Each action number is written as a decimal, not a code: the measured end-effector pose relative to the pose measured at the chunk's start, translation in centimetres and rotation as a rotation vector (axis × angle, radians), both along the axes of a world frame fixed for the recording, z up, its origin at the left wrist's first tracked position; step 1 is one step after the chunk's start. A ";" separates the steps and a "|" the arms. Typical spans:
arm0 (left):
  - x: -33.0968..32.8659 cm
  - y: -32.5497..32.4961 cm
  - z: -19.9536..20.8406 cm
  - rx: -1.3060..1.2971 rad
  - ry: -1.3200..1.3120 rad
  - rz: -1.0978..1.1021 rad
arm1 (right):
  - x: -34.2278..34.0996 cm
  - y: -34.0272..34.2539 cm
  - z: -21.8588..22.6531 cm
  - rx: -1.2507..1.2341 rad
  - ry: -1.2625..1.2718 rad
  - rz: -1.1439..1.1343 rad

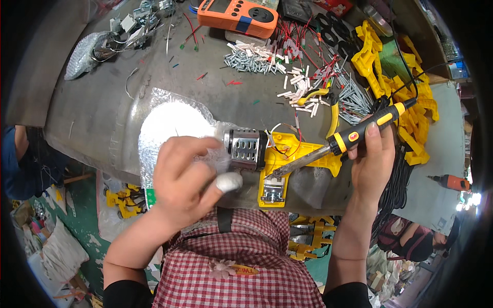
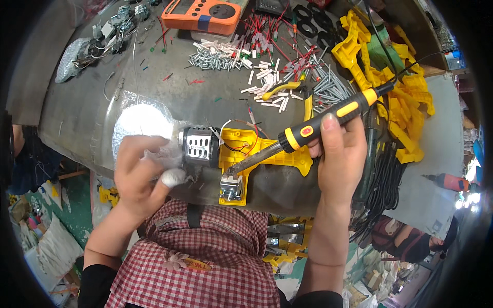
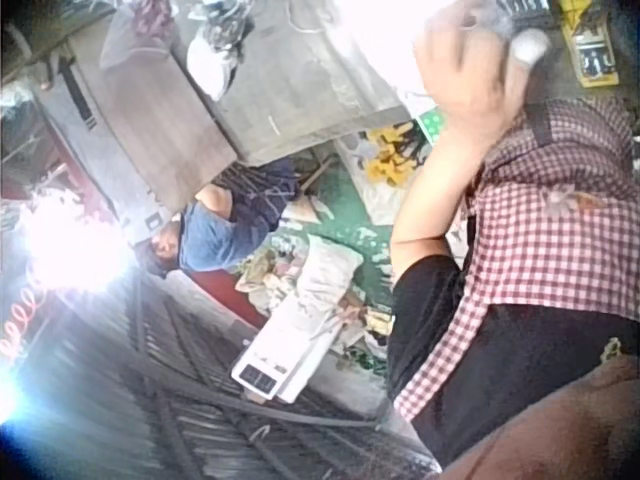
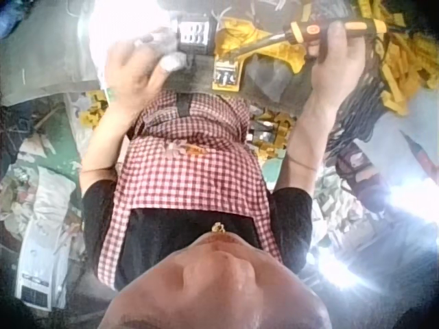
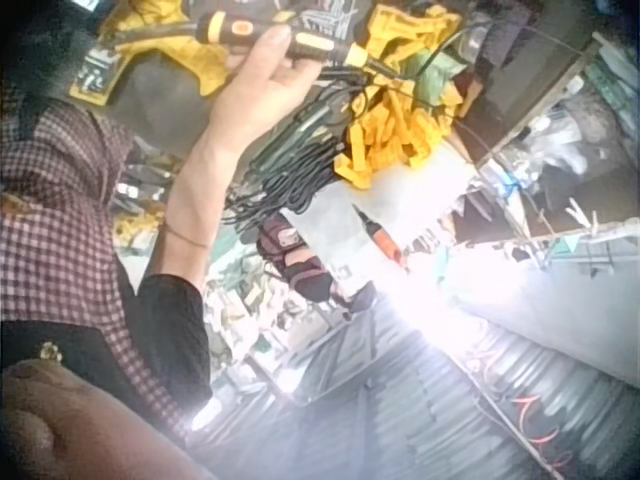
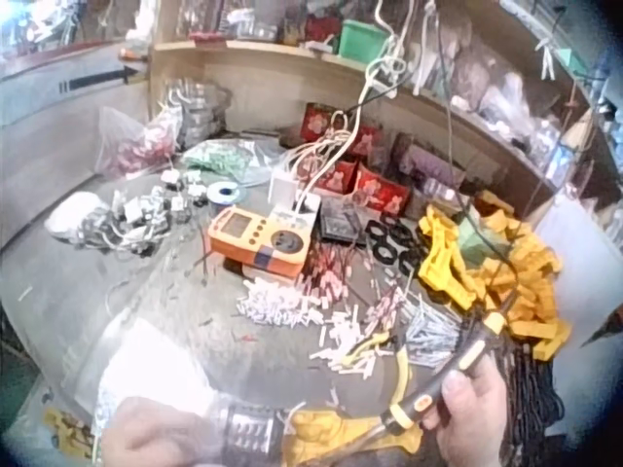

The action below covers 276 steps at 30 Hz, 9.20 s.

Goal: Assembling and soldering internal components into a yellow plastic handheld device housing.

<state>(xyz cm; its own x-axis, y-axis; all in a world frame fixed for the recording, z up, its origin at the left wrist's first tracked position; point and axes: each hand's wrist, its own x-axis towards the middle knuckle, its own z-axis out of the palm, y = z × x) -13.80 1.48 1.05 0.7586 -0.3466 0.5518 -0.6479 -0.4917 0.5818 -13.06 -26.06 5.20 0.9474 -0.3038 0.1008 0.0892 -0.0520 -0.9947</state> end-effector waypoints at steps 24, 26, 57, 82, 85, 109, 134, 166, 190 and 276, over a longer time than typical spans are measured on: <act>4.0 -4.3 2.7 0.129 0.537 -0.301 | -1.0 -0.4 -0.5 0.049 -0.033 0.024; 3.9 -4.4 2.7 0.148 0.537 -0.295 | -0.9 -0.4 -0.5 0.058 -0.052 0.022; 3.2 -4.3 1.3 0.201 0.325 -0.343 | -2.0 -0.1 0.6 0.020 -0.107 -0.029; 3.4 -4.3 1.6 0.264 0.342 -0.400 | -2.3 -1.8 -0.4 0.036 -0.082 -0.130; 3.3 -4.4 1.5 0.264 0.345 -0.405 | -2.2 -1.8 -0.6 0.051 -0.095 -0.116; 3.2 -4.3 1.6 0.271 0.337 -0.412 | -2.5 -2.4 -1.7 0.132 -0.052 -0.134; 3.0 -4.3 1.9 0.303 0.306 -0.423 | -2.6 -2.8 -1.9 0.123 -0.047 -0.121; 0.3 -0.7 0.2 0.070 0.206 -0.203 | -2.4 -2.3 -1.4 0.097 -0.058 -0.119; -0.1 -1.8 -0.6 0.052 0.226 -0.130 | -2.5 -2.7 -1.5 0.039 -0.044 -0.147; 3.7 -5.3 1.5 0.343 0.109 -0.389 | -3.8 -2.2 -1.4 0.011 -0.035 -0.113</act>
<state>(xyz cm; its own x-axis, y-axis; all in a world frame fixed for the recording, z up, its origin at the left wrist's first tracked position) -10.12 -3.79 2.60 0.5847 -0.7606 0.2822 -0.7649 -0.4010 0.5041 -16.90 -28.25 3.83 0.9029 -0.4102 0.1290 0.1179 -0.0524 -0.9916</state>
